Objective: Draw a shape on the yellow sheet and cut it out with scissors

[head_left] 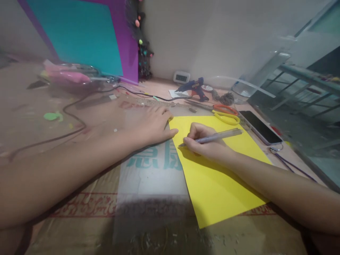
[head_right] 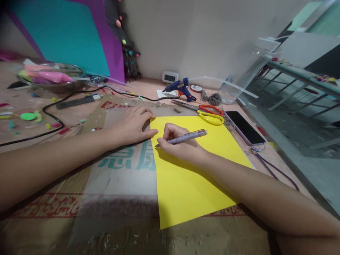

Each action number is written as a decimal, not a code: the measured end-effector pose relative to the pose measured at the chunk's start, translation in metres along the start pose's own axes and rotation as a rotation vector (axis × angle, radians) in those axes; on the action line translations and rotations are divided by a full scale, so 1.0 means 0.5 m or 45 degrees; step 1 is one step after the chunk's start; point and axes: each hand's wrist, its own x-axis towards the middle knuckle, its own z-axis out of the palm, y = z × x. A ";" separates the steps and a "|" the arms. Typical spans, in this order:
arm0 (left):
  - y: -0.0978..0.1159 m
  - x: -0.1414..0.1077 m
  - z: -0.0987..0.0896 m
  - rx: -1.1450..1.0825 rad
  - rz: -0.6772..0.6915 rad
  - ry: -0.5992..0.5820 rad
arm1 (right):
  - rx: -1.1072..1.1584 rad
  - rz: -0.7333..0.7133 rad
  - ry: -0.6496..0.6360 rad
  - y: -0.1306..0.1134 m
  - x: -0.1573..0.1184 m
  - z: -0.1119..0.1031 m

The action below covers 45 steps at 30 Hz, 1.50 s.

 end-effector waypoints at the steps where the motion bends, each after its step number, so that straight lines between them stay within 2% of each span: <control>1: 0.000 0.000 0.000 -0.006 -0.005 -0.006 | -0.028 -0.006 0.004 0.000 -0.001 0.000; 16: -0.001 0.002 0.001 -0.015 -0.001 -0.020 | -0.194 -0.025 -0.021 -0.005 0.003 0.004; 23: 0.000 0.002 0.000 -0.029 0.005 -0.025 | -0.101 -0.016 -0.088 0.001 0.003 0.004; 34: 0.002 0.002 -0.003 -0.023 -0.007 -0.035 | -0.058 0.022 -0.086 -0.001 0.003 0.003; 39: 0.003 0.001 -0.005 -0.039 -0.009 -0.048 | -0.104 -0.003 -0.009 -0.007 0.000 0.001; 45: 0.000 0.002 0.000 -0.030 -0.001 -0.028 | -0.056 -0.004 -0.072 0.004 0.001 0.002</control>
